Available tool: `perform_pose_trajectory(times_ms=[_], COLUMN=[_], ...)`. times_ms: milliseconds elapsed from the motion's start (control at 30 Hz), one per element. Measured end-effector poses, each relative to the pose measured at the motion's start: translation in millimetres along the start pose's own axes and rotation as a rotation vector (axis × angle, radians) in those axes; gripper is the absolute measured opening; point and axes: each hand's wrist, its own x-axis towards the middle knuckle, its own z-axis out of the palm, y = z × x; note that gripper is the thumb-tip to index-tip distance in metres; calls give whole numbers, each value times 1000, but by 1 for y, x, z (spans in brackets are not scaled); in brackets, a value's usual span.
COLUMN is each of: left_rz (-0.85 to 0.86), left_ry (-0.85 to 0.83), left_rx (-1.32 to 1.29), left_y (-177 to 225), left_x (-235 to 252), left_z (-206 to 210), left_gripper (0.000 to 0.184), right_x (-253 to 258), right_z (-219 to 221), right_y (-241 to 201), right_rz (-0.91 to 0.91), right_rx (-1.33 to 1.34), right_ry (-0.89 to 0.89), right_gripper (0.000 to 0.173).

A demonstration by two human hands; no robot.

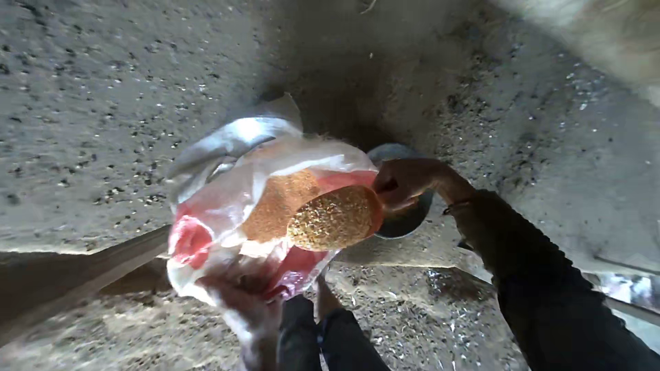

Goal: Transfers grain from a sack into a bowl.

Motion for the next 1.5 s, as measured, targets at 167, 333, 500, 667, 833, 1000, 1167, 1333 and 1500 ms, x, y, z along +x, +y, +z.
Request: perform_pose_trajectory(times_ms=[167,333,500,667,833,1000,1167,1333,1500], left_rz=[79,96,148,180,132,65,-26,-13,-37], left_ry=[-38,15,10,-49,-35,-2,48,52,48], left_rx=[24,112,124,99,96,82,23,7,-32], left_y=[-2,-2,-4,-6,-6,-10,-11,-11,-10], left_x=[10,10,7,4,0,-9,-11,-16,-16], left_z=[-15,-23,-26,-26,-27,-10,0,2,-4], left_gripper=[68,68,68,70,69,70,71,69,66], right_x=[-81,-156,-145,-100,-128,-160,-56,108,165], right_z=[-4,10,36,71,74,96,106,88,94], right_y=[74,142,191,186,146,53,-36,-59,-34], right_rz=[102,365,590,958,1014,419,110,316,254], right_rx=[204,341,-78,-353,-349,-554,-768,-681,-692], right_ry=[43,286,412,473,640,824,537,231,203], right_gripper=[14,12,29,59,62,49,43,38,37])
